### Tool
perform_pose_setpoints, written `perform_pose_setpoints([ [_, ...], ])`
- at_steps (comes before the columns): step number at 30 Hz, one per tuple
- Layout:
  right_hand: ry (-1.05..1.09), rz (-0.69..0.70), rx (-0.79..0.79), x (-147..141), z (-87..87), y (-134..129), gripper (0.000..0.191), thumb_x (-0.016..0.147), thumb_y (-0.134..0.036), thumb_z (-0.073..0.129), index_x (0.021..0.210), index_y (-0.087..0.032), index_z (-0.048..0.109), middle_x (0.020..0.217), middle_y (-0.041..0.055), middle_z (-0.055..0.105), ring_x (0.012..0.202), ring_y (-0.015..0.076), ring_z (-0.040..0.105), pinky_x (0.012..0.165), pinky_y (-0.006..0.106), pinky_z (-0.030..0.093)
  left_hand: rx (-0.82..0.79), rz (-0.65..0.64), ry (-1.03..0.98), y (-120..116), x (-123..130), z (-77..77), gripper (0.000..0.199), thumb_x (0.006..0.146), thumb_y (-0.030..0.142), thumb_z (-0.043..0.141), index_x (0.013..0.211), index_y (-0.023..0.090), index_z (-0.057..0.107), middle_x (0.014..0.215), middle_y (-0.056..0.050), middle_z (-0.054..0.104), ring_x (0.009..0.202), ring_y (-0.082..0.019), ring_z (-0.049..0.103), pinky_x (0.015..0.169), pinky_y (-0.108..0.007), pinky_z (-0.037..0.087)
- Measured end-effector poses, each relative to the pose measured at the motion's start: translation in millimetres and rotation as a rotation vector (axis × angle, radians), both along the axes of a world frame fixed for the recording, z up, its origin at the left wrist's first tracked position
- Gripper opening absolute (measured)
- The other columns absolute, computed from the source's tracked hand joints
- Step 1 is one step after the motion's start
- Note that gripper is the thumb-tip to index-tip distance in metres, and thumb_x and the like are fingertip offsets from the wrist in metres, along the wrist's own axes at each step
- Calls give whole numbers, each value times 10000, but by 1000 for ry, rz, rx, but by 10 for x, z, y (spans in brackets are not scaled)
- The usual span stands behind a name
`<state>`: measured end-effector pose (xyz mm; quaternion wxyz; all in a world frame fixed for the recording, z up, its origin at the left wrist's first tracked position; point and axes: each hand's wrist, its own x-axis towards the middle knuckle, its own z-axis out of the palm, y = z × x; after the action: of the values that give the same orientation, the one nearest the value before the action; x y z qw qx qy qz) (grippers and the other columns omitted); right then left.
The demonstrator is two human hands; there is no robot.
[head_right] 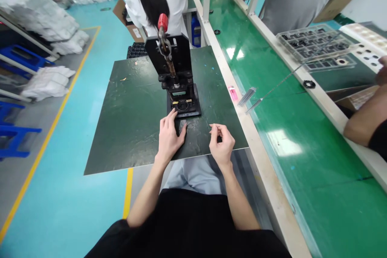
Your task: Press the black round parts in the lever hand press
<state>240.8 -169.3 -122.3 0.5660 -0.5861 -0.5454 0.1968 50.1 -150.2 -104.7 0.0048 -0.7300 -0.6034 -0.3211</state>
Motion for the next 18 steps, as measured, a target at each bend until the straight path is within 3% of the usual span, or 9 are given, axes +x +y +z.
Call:
perform_pose_setpoints([
  [4,-10,-26,103,34,143,81,327,1074,-392,470,922,-183,671,1022,115,689,958,202,692,838,361,582,17,-78,20,-231,-165,-108,552,1029,234,509,1546,114,358,1529,-234,543,1356,-321,571,1093,-482,518],
  [8,-16,36,257,31,613,473,337,1113,-396,362,1179,-204,631,922,49,675,827,165,677,798,344,574,2,-85,50,-216,-215,-154,661,1008,208,497,1610,91,249,1619,-262,424,1467,-368,467,1160,-561,470],
  [10,-89,37,348,-10,956,829,390,1119,-440,325,1151,-207,636,926,46,656,823,164,655,781,338,558,-18,-109,76,-160,-194,-164,684,991,184,477,1615,61,227,1655,-272,359,1526,-380,394,1217,-588,419],
  [13,-231,111,343,-127,1493,1509,450,1115,-517,337,1014,-206,646,901,38,655,817,150,614,770,312,528,-28,-132,123,-102,-159,-175,653,976,159,450,1579,-14,267,1632,-297,382,1544,-386,373,1244,-570,413],
  [16,-366,253,208,-294,1894,2187,547,1072,-613,418,806,-189,639,702,-13,580,626,101,497,667,281,474,-32,-138,155,-92,-148,-181,623,982,166,431,1548,-56,293,1611,-324,395,1547,-397,368,1243,-572,426],
  [18,-415,381,82,-415,2041,2511,648,1047,-649,415,673,-162,623,577,-46,520,514,50,429,604,251,430,-41,-142,160,-96,-149,-183,625,986,174,427,1550,-55,289,1610,-326,396,1558,-397,352,1249,-580,421],
])
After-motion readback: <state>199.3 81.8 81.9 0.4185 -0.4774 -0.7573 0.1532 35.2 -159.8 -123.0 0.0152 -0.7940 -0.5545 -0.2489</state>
